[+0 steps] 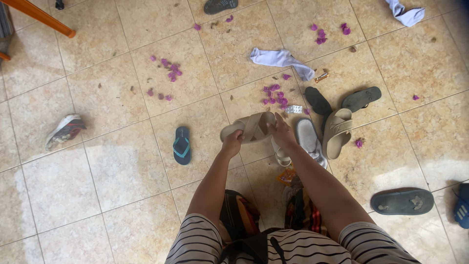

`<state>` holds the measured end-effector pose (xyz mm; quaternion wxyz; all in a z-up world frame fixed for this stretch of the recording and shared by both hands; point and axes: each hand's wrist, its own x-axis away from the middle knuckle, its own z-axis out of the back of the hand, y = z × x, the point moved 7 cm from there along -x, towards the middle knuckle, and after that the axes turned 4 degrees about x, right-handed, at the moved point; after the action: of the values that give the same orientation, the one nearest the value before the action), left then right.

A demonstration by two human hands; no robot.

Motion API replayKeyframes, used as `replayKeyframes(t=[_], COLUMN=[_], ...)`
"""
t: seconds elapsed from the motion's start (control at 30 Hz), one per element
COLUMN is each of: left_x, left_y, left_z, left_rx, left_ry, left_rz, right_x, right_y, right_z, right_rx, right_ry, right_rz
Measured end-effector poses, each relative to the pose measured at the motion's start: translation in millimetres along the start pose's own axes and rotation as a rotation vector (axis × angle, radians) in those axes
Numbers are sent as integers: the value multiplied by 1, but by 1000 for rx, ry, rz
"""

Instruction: The person picks up various shoes and sandals scattered on a tiled floor and places them onto a pink multi-tiered shoe rack. The person handles each item individually, moving from the floor to the rack repeatedly to organize the footwear.

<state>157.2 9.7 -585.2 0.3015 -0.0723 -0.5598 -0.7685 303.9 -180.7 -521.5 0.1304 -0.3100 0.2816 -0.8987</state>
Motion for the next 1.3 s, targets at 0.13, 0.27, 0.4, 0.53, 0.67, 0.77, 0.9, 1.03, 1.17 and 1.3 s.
replayKeyframes(t=[0.13, 0.27, 0.4, 0.53, 0.67, 0.77, 0.9, 1.03, 1.17, 1.3], left_x=[49, 98, 161, 203, 244, 267, 283, 295, 301, 316], left_y=[55, 104, 179, 204, 237, 259, 294, 329, 375, 419], left_z=[27, 56, 122, 172, 195, 206, 207, 190, 165, 122], left_rx=[37, 105, -266, -237, -81, 148, 405, 342, 395, 460], left_ry=[-18, -18, 553, 539, 372, 297, 221, 215, 197, 223], left_rz=[31, 24, -490, -90, 130, 249, 187, 165, 119, 103], right_x=[38, 88, 142, 189, 224, 251, 282, 312, 335, 358], right_y=[-41, -84, -138, -182, -197, -203, -211, -212, -206, -177], right_z=[43, 89, 149, 198, 228, 254, 290, 336, 396, 454], right_rx=[-74, -260, -279, -355, -593, -661, -683, -729, -791, -793], right_ry=[74, 29, 26, 32, 4, -11, -9, -21, 26, 55], right_rz=[88, -37, -103, -19, -14, -48, -66, -17, -14, 6])
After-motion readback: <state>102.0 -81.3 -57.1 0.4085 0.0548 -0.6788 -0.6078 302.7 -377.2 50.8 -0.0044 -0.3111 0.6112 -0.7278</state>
